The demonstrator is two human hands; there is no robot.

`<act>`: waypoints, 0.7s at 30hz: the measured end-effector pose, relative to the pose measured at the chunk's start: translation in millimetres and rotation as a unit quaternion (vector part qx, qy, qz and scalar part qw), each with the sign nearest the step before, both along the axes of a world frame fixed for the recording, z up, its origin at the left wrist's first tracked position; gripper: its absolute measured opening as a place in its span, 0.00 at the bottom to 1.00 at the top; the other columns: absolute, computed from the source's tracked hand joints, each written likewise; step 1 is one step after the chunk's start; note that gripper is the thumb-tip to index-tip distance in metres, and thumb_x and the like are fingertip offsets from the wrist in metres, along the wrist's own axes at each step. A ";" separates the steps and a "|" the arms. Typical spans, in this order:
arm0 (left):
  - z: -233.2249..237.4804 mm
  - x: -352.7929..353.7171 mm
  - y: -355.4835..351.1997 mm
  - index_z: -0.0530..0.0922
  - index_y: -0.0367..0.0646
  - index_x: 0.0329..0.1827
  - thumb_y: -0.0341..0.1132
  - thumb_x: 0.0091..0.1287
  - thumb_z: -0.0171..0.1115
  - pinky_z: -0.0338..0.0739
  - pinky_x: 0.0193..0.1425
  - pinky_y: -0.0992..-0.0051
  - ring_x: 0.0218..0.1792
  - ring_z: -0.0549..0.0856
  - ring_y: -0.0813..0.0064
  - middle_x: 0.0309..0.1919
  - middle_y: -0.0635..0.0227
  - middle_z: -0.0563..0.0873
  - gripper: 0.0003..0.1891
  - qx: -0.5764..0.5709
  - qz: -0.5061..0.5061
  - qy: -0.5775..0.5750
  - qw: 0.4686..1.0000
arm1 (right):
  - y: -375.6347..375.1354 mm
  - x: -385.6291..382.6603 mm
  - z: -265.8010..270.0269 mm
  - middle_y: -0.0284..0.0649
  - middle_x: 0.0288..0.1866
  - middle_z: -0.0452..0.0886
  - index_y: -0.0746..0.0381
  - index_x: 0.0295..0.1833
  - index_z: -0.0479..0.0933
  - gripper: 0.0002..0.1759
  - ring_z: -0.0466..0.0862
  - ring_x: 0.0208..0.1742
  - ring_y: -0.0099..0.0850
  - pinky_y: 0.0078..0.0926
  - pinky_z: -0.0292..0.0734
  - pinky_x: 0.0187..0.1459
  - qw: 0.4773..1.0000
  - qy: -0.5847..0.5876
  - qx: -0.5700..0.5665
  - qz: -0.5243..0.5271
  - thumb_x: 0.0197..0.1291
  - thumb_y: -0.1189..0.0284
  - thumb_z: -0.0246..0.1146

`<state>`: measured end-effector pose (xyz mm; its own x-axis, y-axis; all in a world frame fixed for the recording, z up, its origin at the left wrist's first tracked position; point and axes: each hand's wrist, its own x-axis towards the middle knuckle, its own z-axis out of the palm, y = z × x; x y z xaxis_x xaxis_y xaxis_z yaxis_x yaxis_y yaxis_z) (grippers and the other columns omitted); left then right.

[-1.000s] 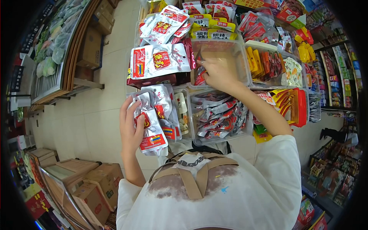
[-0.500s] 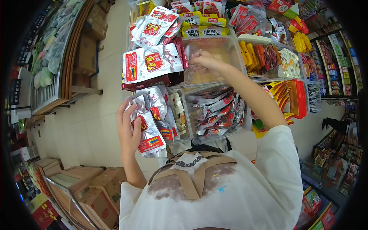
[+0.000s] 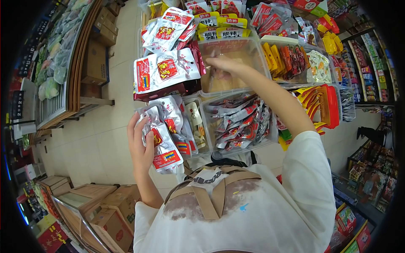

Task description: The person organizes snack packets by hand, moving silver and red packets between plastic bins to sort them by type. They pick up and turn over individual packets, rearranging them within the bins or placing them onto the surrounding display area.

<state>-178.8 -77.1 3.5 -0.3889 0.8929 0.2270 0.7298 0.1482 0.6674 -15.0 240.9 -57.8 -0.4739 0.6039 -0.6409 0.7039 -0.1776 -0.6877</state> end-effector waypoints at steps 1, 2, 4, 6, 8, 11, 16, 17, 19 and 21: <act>0.4 0.1 -0.4 0.72 0.39 0.55 0.28 0.63 0.51 0.60 0.66 0.63 0.64 0.66 0.56 0.63 0.55 0.67 0.17 0.000 0.002 0.000 1.000 | 4.7 -1.0 -0.9 0.49 0.34 0.80 0.70 0.42 0.76 0.25 0.81 0.27 0.36 0.32 0.77 0.27 1.000 0.000 0.017 0.021 0.50 0.57 0.59; 1.5 0.4 -1.0 0.72 0.39 0.55 0.28 0.63 0.51 0.60 0.66 0.63 0.64 0.66 0.56 0.62 0.55 0.67 0.17 -0.001 0.005 0.000 1.000 | 9.2 1.4 -2.6 0.49 0.34 0.80 0.70 0.42 0.76 0.25 0.81 0.27 0.36 0.32 0.77 0.27 1.000 0.000 0.017 0.024 0.50 0.57 0.59; 0.7 0.1 -2.1 0.72 0.39 0.55 0.28 0.63 0.51 0.60 0.66 0.63 0.64 0.66 0.56 0.62 0.55 0.67 0.17 -0.002 0.007 0.000 1.000 | 19.3 14.8 -5.7 0.37 0.19 0.73 0.66 0.32 0.75 0.15 0.73 0.16 0.26 0.26 0.66 0.16 0.998 -0.009 0.063 0.002 0.50 0.63 0.60; -2.7 -0.7 -2.7 0.72 0.39 0.55 0.28 0.63 0.52 0.61 0.66 0.63 0.64 0.67 0.56 0.62 0.55 0.67 0.16 0.003 0.005 0.000 1.000 | 28.2 27.4 -7.2 0.42 0.20 0.77 0.68 0.29 0.75 0.13 0.79 0.22 0.33 0.29 0.72 0.23 0.997 -0.010 0.070 -0.003 0.49 0.67 0.61; -2.8 1.2 -1.4 0.72 0.39 0.55 0.28 0.63 0.52 0.61 0.65 0.64 0.63 0.67 0.56 0.62 0.55 0.67 0.16 0.003 0.002 0.001 1.000 | 29.1 36.8 -8.5 0.55 0.29 0.80 0.75 0.30 0.74 0.15 0.83 0.28 0.44 0.35 0.79 0.32 0.956 -0.015 0.268 0.116 0.49 0.70 0.59; 2.2 3.7 1.7 0.73 0.39 0.55 0.28 0.63 0.53 0.62 0.65 0.64 0.63 0.67 0.56 0.62 0.55 0.67 0.16 -0.003 -0.001 0.007 1.000 | 16.5 47.4 21.7 0.63 0.39 0.79 0.78 0.43 0.71 0.19 0.83 0.40 0.50 0.39 0.78 0.43 0.895 -0.134 0.407 0.122 0.51 0.72 0.59; 2.9 1.6 1.9 0.73 0.40 0.55 0.27 0.63 0.53 0.62 0.65 0.64 0.63 0.67 0.56 0.62 0.56 0.67 0.17 -0.002 -0.007 0.015 1.000 | 5.4 57.1 31.3 0.64 0.45 0.77 0.76 0.55 0.63 0.23 0.81 0.46 0.52 0.43 0.77 0.46 0.874 -0.213 0.403 0.168 0.54 0.77 0.52; 3.8 1.3 1.2 0.73 0.40 0.55 0.27 0.62 0.53 0.62 0.65 0.64 0.63 0.67 0.56 0.62 0.56 0.67 0.17 -0.005 -0.008 0.016 1.000 | 3.3 56.5 29.6 0.63 0.44 0.78 0.76 0.57 0.61 0.23 0.81 0.45 0.52 0.43 0.77 0.46 0.863 -0.216 0.419 0.183 0.56 0.78 0.50; 4.2 0.4 -0.6 0.73 0.40 0.55 0.26 0.62 0.53 0.62 0.64 0.64 0.63 0.67 0.56 0.62 0.56 0.67 0.17 -0.008 -0.008 0.016 1.000 | 1.3 55.4 33.3 0.63 0.44 0.78 0.75 0.57 0.61 0.22 0.81 0.45 0.53 0.44 0.77 0.46 0.865 -0.220 0.410 0.186 0.57 0.77 0.48; 3.4 -0.3 -1.5 0.73 0.40 0.55 0.26 0.62 0.53 0.63 0.64 0.64 0.63 0.67 0.56 0.62 0.56 0.67 0.17 -0.009 -0.008 0.016 1.000 | 2.7 55.1 33.9 0.63 0.44 0.78 0.74 0.57 0.60 0.21 0.81 0.45 0.53 0.44 0.77 0.46 0.867 -0.226 0.402 0.188 0.58 0.77 0.47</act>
<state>-179.1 -78.6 7.0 -0.3665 0.9033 0.2229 0.7533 0.1474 0.6410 40.0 243.6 -23.9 -0.5442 0.7988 -0.2564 0.8381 0.5319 -0.1216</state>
